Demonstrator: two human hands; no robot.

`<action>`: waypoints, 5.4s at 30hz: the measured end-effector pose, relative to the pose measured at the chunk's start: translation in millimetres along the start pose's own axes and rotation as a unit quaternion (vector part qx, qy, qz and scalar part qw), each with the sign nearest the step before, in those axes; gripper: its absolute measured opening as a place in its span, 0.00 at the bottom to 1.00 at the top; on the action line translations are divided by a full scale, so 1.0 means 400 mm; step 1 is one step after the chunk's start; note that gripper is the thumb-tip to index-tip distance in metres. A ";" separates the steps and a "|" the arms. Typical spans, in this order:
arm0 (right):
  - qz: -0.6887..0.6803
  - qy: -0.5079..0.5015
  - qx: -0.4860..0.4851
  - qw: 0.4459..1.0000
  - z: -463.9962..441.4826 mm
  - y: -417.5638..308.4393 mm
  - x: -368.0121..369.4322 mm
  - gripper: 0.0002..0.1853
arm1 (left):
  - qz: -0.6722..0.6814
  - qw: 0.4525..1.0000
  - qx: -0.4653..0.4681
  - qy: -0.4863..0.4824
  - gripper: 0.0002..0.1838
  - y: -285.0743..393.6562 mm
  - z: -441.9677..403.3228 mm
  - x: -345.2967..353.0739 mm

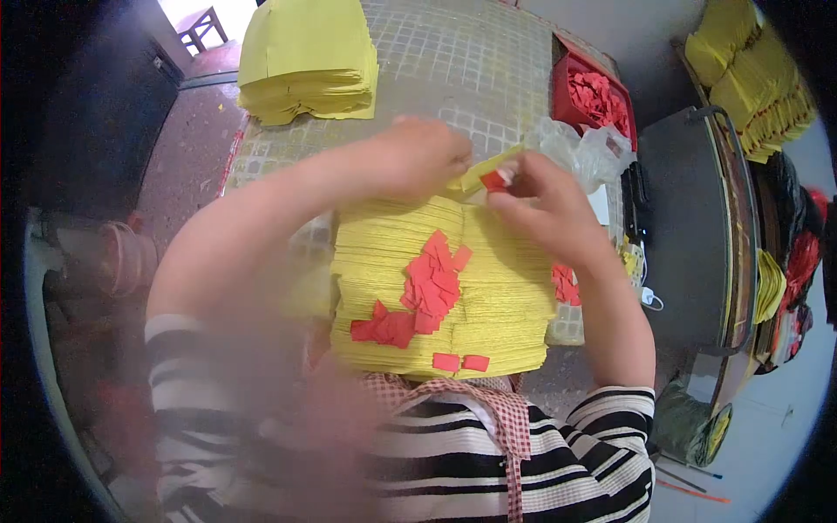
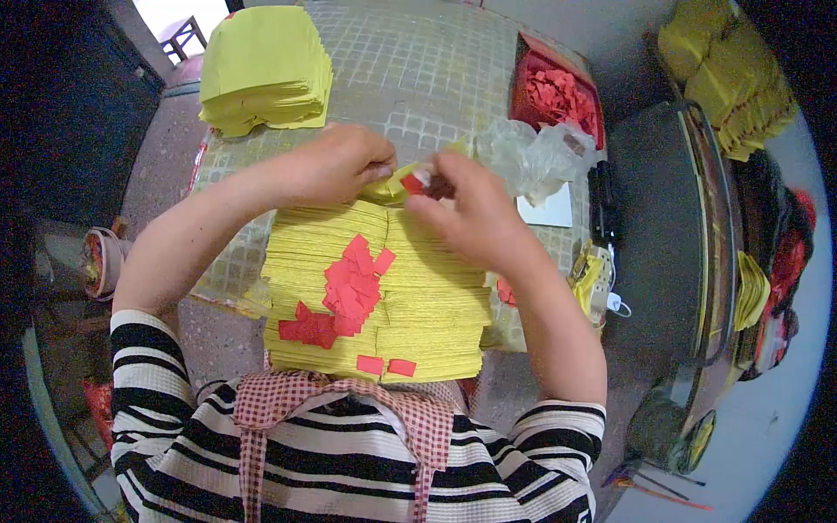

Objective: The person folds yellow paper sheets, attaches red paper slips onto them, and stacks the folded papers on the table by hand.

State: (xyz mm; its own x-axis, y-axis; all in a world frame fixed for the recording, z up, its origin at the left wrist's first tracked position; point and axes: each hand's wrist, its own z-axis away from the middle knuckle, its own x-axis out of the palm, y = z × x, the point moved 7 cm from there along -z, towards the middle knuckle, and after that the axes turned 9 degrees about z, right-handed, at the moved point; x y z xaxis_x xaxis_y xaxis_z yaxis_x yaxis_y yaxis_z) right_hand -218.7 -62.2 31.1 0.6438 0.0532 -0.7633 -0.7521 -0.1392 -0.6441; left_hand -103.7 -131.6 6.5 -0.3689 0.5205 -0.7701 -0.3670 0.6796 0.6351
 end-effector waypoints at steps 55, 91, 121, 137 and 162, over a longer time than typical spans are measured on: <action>-0.120 0.102 0.006 0.988 0.001 0.022 0.010 0.20 | 0.115 0.992 -0.048 -0.023 0.10 0.025 0.002 0.016; -0.001 -0.074 0.082 0.994 -0.048 0.014 0.023 0.17 | 0.158 0.981 -0.092 -0.057 0.14 -0.017 0.021 -0.010; 0.096 0.145 -0.082 0.981 0.097 -0.037 -0.051 0.15 | 0.199 0.970 -0.134 -0.032 0.12 -0.041 0.030 0.012; 0.068 0.017 0.034 0.997 -0.039 -0.025 0.006 0.23 | 0.158 0.986 -0.030 -0.045 0.13 -0.008 0.014 0.017; -0.176 -0.177 0.076 0.965 -0.048 0.028 0.056 0.13 | 0.127 0.988 -0.062 -0.058 0.13 -0.016 -0.011 -0.016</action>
State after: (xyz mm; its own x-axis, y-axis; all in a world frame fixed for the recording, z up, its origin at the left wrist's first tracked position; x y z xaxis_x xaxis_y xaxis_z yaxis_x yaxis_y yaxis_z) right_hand -209.9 -81.6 7.7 0.7945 0.4095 -0.4484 -0.5254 0.0934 -0.8457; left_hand -103.0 -141.5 7.5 -0.3647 0.7275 -0.5812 -0.3791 0.4541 0.8063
